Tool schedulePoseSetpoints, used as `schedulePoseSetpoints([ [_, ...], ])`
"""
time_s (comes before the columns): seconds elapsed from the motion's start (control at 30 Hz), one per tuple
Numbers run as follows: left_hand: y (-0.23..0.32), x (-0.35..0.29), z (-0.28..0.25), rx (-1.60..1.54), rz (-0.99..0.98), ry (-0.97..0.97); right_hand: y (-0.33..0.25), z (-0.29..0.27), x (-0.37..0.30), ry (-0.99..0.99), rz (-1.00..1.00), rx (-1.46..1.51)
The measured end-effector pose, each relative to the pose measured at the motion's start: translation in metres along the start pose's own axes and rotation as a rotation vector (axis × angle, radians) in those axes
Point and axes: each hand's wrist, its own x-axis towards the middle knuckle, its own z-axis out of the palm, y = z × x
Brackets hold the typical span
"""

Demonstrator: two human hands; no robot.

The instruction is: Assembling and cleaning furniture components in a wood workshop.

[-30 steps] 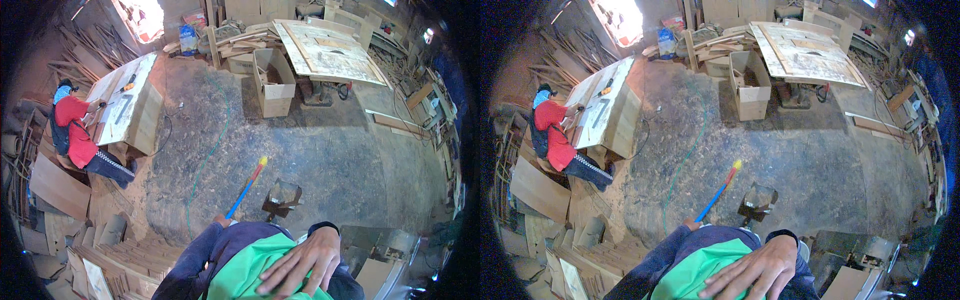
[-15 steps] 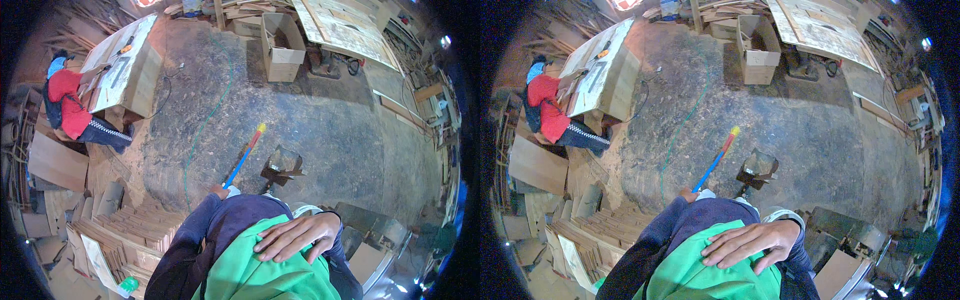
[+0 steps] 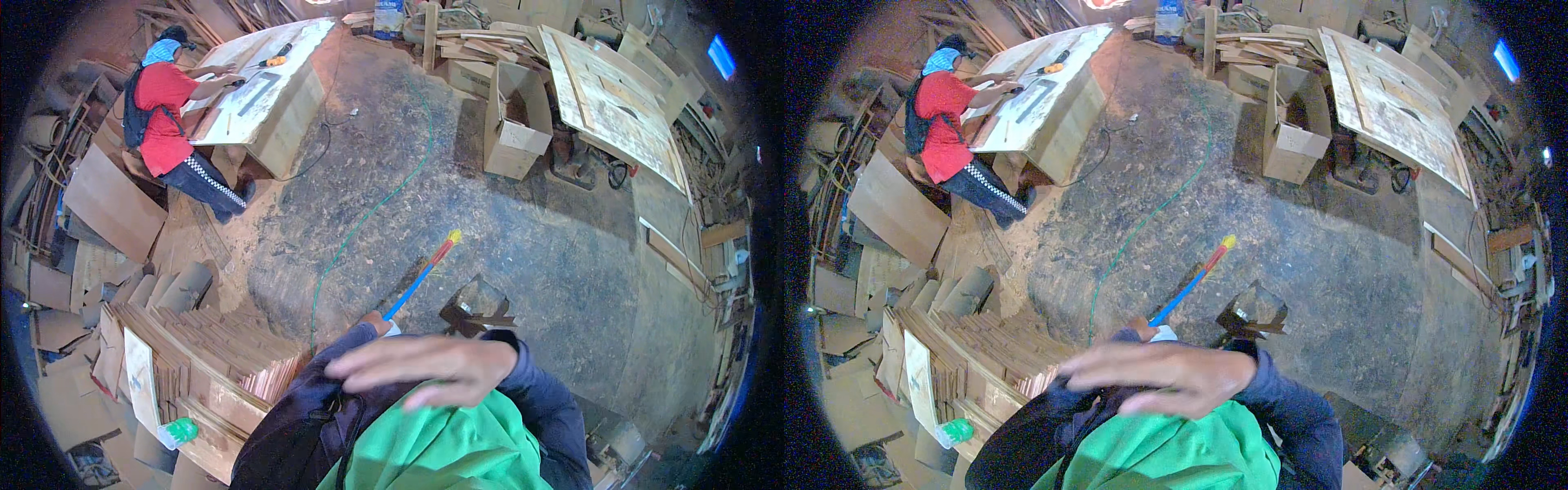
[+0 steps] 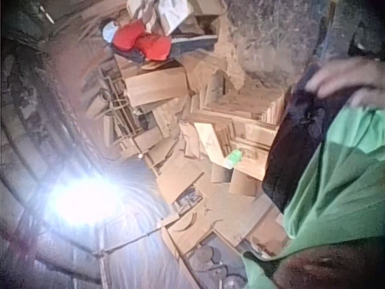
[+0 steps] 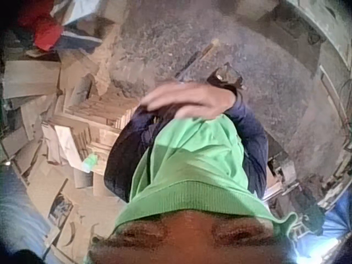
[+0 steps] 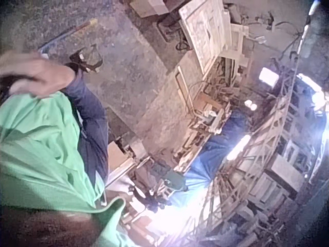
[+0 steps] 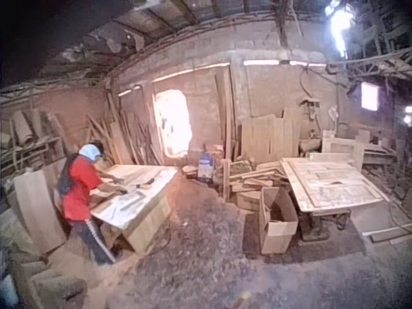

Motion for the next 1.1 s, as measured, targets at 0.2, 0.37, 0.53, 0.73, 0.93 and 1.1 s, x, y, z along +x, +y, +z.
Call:
schedulePoseSetpoints([
  [0.2,-0.043,0.061,0.029,0.071,0.123,0.069,0.027,-0.015,0.005,-0.158,0.066,0.160],
  [0.37,-0.092,0.070,-0.024,0.009,0.183,0.269,0.073,-0.033,-0.079,0.649,0.424,0.044],
  [0.53,-0.084,0.008,-0.120,0.118,0.183,0.276,0.097,-0.024,-0.125,0.748,0.586,0.055],
  [0.73,-0.086,0.020,-0.148,0.151,0.185,0.376,0.110,0.001,-0.017,-0.007,0.392,0.305],
  [0.93,-0.070,0.008,-0.194,0.190,0.122,0.310,0.149,0.041,0.050,-0.579,0.074,0.545],
  [1.1,-0.091,0.008,-0.197,0.253,0.222,0.460,0.162,0.031,0.052,-0.613,0.047,0.574],
])
